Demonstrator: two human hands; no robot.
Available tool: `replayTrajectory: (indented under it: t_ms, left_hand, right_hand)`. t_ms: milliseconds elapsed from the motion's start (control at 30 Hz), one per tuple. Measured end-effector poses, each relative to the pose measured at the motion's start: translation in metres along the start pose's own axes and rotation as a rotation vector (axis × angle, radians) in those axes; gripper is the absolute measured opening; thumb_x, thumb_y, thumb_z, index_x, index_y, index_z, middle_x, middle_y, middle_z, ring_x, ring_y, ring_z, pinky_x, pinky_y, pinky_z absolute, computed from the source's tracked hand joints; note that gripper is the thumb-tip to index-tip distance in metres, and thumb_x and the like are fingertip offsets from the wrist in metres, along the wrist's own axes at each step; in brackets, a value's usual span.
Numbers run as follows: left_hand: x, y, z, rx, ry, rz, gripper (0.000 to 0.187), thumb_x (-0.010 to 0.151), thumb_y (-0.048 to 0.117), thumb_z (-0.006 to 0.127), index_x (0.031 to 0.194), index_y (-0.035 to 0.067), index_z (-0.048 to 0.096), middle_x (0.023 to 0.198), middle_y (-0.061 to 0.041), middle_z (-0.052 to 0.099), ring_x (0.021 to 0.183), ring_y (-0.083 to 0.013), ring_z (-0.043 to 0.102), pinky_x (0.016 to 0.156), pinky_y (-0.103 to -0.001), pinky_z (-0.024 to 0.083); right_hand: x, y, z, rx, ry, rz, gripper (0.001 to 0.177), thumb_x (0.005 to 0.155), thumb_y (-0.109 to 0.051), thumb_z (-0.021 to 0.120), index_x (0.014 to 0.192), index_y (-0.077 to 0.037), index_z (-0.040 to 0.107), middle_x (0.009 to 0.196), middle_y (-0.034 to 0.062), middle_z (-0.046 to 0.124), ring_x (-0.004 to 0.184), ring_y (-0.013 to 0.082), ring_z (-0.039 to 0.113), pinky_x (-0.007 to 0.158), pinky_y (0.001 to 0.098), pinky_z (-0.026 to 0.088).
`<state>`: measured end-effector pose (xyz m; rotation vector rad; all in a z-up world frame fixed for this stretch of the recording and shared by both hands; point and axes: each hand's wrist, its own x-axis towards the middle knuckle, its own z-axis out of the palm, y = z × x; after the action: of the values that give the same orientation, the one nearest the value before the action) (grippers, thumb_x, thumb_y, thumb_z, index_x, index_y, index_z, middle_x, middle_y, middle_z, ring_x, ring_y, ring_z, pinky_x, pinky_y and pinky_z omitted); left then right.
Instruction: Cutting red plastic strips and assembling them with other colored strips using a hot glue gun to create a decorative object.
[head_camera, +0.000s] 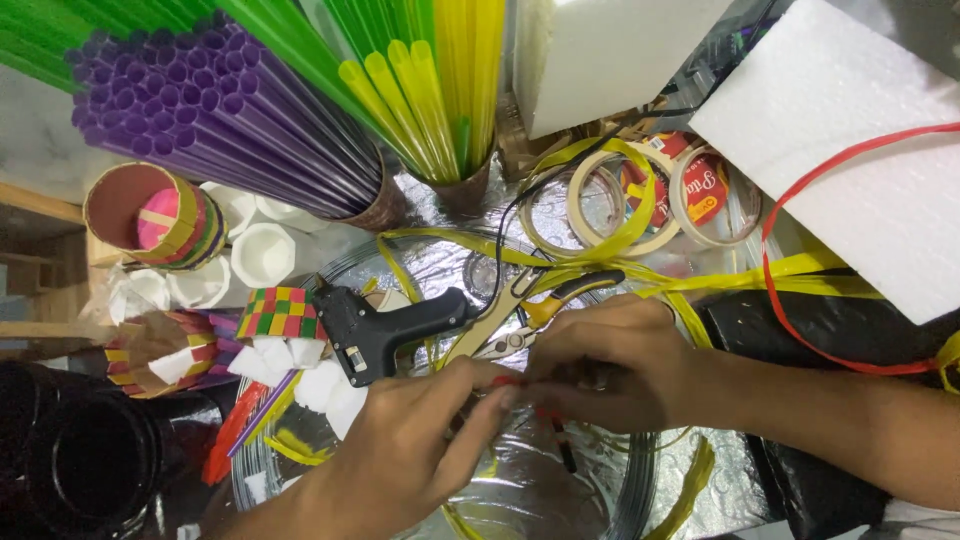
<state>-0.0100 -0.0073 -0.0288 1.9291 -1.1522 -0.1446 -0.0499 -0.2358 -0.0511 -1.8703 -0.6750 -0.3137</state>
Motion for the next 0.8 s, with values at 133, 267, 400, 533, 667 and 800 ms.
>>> replayTrajectory:
  t_ms: [133, 267, 400, 533, 667, 800]
  left_hand:
    - [-0.001, -0.004, 0.003, -0.085, 0.03, -0.024, 0.008, 0.099, 0.009, 0.062, 0.101, 0.003, 0.066, 0.074, -0.001, 0.071, 0.054, -0.0109, 0.064, 0.05, -0.025, 0.05]
    - [0.002, -0.003, 0.003, -0.14, 0.039, -0.056, 0.008, 0.098, 0.01, 0.064, 0.1, 0.002, 0.066, 0.085, -0.006, 0.077, 0.058, -0.0116, 0.066, 0.051, -0.024, 0.052]
    - [0.005, -0.004, 0.0, -0.141, 0.05, 0.046, 0.011, 0.098, 0.007, 0.066, 0.106, 0.0, 0.067, 0.092, -0.009, 0.075, 0.07, -0.017, 0.073, 0.061, -0.025, 0.058]
    - [0.009, -0.001, -0.002, -0.16, 0.059, 0.086, 0.008, 0.096, 0.005, 0.068, 0.101, -0.001, 0.068, 0.087, -0.01, 0.075, 0.068, -0.0179, 0.073, 0.062, -0.026, 0.058]
    - [0.004, -0.006, 0.005, -0.158, 0.099, 0.05, 0.018, 0.091, 0.006, 0.076, 0.106, 0.0, 0.071, 0.093, -0.009, 0.08, 0.073, -0.0151, 0.078, 0.067, -0.024, 0.065]
    - [0.006, -0.002, 0.005, -0.173, 0.111, -0.006, 0.018, 0.091, 0.005, 0.074, 0.109, -0.001, 0.073, 0.1, -0.009, 0.082, 0.077, -0.0119, 0.081, 0.069, -0.02, 0.066]
  right_hand:
    - [-0.003, 0.002, 0.002, -0.036, 0.074, -0.055, 0.017, 0.089, -0.018, 0.077, 0.096, -0.006, 0.068, 0.085, 0.0066, 0.074, 0.068, 0.0168, 0.074, 0.059, 0.0262, 0.059]
    - [-0.004, 0.002, 0.002, -0.094, 0.124, -0.099, 0.017, 0.087, -0.016, 0.08, 0.094, -0.007, 0.068, 0.084, 0.0061, 0.076, 0.068, 0.0162, 0.077, 0.06, 0.0277, 0.062]
    - [-0.01, 0.005, 0.003, -0.033, 0.065, -0.036, 0.023, 0.09, -0.017, 0.077, 0.106, -0.004, 0.066, 0.092, 0.011, 0.076, 0.074, 0.0213, 0.076, 0.067, 0.0309, 0.063]
    - [-0.002, -0.002, 0.001, -0.052, 0.074, -0.082, 0.019, 0.092, -0.015, 0.076, 0.108, -0.006, 0.073, 0.098, 0.0068, 0.073, 0.08, 0.0169, 0.075, 0.07, 0.0272, 0.061]
    - [-0.008, 0.004, 0.002, -0.124, 0.116, -0.143, 0.017, 0.089, -0.013, 0.08, 0.102, -0.006, 0.071, 0.096, 0.0082, 0.074, 0.074, 0.0189, 0.075, 0.07, 0.0329, 0.06]
    - [-0.013, 0.007, -0.005, -0.228, 0.07, -0.19, 0.019, 0.097, -0.016, 0.071, 0.115, -0.01, 0.068, 0.101, 0.007, 0.073, 0.08, 0.0243, 0.072, 0.071, 0.0342, 0.059]
